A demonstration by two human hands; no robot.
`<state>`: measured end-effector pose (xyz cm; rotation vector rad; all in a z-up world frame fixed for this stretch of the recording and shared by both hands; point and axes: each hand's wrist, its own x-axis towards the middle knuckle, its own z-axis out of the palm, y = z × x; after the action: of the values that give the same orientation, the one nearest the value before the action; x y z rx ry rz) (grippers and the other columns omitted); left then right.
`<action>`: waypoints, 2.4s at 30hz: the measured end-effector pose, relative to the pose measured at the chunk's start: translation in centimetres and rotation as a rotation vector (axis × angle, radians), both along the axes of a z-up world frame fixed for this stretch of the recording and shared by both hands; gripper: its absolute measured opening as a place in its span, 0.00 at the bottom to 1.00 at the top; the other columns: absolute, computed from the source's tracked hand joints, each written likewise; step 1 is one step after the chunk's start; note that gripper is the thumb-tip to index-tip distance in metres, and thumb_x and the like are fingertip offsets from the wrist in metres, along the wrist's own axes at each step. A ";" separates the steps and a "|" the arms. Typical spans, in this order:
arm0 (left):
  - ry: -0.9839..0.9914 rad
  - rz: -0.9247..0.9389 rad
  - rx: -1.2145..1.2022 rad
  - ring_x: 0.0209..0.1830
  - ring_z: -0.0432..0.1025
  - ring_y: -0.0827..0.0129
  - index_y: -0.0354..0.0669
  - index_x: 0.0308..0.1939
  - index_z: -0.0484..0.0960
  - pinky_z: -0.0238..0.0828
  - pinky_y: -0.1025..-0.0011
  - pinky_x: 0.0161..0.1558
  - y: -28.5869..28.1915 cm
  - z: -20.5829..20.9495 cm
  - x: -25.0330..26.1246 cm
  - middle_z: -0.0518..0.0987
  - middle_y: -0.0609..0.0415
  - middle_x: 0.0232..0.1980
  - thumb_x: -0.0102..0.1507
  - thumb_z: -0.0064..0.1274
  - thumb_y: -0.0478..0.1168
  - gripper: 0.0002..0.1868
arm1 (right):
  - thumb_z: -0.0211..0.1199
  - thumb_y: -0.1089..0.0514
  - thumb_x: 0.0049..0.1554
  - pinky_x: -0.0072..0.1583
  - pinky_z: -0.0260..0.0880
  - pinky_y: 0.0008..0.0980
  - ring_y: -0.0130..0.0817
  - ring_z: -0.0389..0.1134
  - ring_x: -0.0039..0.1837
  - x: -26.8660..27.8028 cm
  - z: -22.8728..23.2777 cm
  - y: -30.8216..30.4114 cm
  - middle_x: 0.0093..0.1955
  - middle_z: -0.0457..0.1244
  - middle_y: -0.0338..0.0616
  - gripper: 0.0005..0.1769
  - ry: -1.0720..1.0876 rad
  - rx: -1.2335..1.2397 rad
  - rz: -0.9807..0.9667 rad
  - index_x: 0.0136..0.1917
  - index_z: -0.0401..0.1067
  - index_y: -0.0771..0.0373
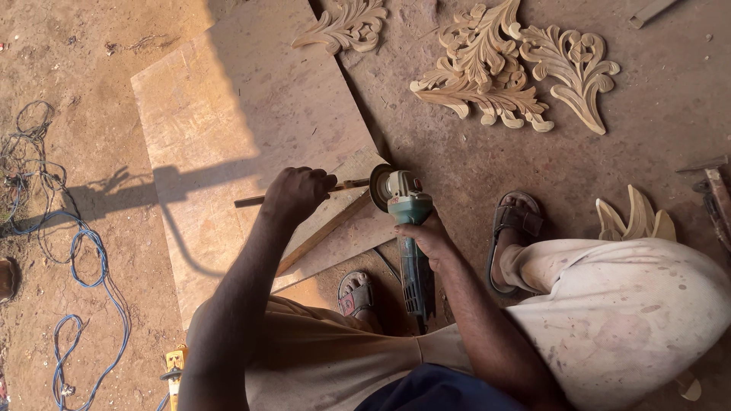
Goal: The person uses an angle grinder to carve and smooth the edges of a decorative wooden piece. They hold the wood with one hand and guide the tool along the contours, occasionally repositioning the piece to access different areas.
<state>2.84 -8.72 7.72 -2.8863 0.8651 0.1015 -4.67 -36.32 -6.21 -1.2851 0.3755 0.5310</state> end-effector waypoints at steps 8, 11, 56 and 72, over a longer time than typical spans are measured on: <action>-0.058 0.036 -0.131 0.33 0.77 0.64 0.47 0.36 0.80 0.77 0.64 0.33 2.9 1.4 -1.3 0.79 0.56 0.31 0.61 0.62 0.46 0.10 | 0.73 0.57 0.38 0.48 0.77 0.47 0.40 0.71 0.49 0.3 -0.4 0.2 0.47 0.65 0.46 0.39 0.116 0.076 -0.034 0.63 0.66 0.58; -0.053 0.057 -0.124 0.33 0.76 0.66 0.47 0.36 0.79 0.77 0.66 0.34 3.3 1.3 -1.3 0.79 0.57 0.30 0.62 0.63 0.47 0.11 | 0.73 0.56 0.37 0.54 0.77 0.49 0.39 0.71 0.53 0.7 1.0 0.2 0.49 0.66 0.46 0.40 0.091 0.024 -0.029 0.64 0.66 0.58; 0.162 1.027 -0.352 0.78 0.52 0.41 0.54 0.78 0.56 0.58 0.45 0.68 4.2 -23.7 5.4 0.52 0.34 0.80 0.55 0.64 0.68 0.54 | 0.70 0.61 0.46 0.43 0.75 0.40 0.35 0.71 0.41 0.8 -0.8 -2.8 0.42 0.66 0.43 0.25 0.091 0.100 -0.169 0.57 0.68 0.61; 0.188 1.424 -0.466 0.59 0.72 0.52 0.39 0.51 0.81 0.71 0.55 0.58 6.1 -24.6 10.4 0.74 0.40 0.57 0.50 0.57 0.84 0.52 | 0.71 0.60 0.43 0.49 0.75 0.39 0.31 0.70 0.50 1.7 -1.5 -1.0 0.49 0.65 0.40 0.33 0.159 -0.061 -0.134 0.62 0.66 0.57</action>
<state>13.24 -2.65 -16.84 -3.2300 -1.4359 0.3134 -2.93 -37.30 -7.70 -1.2701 0.6101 0.5122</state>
